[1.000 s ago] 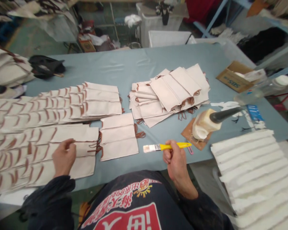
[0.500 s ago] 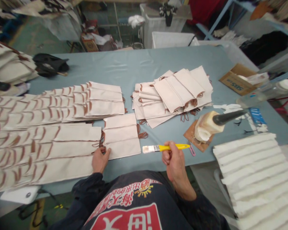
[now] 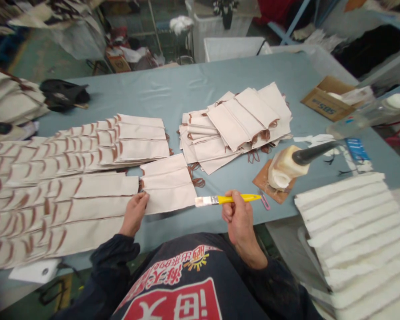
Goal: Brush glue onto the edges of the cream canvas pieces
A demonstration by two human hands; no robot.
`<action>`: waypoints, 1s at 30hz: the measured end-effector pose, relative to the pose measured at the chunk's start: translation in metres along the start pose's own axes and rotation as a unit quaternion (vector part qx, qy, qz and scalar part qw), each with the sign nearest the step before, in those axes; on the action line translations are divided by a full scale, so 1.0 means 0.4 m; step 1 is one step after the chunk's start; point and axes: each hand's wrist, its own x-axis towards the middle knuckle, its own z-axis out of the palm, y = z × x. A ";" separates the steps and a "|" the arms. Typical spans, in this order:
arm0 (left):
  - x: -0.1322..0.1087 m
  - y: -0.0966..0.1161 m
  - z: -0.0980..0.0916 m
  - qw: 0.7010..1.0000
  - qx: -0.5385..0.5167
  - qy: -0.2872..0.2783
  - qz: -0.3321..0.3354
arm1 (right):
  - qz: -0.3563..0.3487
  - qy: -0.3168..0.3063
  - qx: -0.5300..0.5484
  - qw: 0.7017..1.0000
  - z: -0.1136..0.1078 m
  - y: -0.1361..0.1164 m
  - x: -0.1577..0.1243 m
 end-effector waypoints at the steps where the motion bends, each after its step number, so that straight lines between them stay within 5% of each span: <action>1: 0.000 0.017 0.007 1.000 -0.013 -0.009 -0.001 | -0.004 -0.002 0.001 1.000 0.005 -0.003 0.000; 5: -0.045 0.110 0.019 0.999 -0.041 -0.030 0.011 | -0.015 -0.016 0.011 1.000 0.031 -0.029 -0.009; 11: -0.215 0.260 -0.051 0.994 -0.077 -0.057 0.046 | -0.055 -0.037 0.036 0.997 0.049 -0.089 -0.049; 17: -0.342 0.290 -0.035 0.979 -0.124 -0.152 -0.054 | -0.044 -0.098 0.021 0.994 0.056 -0.071 -0.092; 23: -0.377 0.319 -0.052 0.974 -0.114 -0.192 -0.037 | -0.046 -0.171 0.005 0.984 0.075 -0.066 -0.107; 30: -0.361 0.390 -0.105 0.969 -0.079 -0.230 0.045 | -0.162 -0.276 0.011 0.947 0.106 -0.146 -0.124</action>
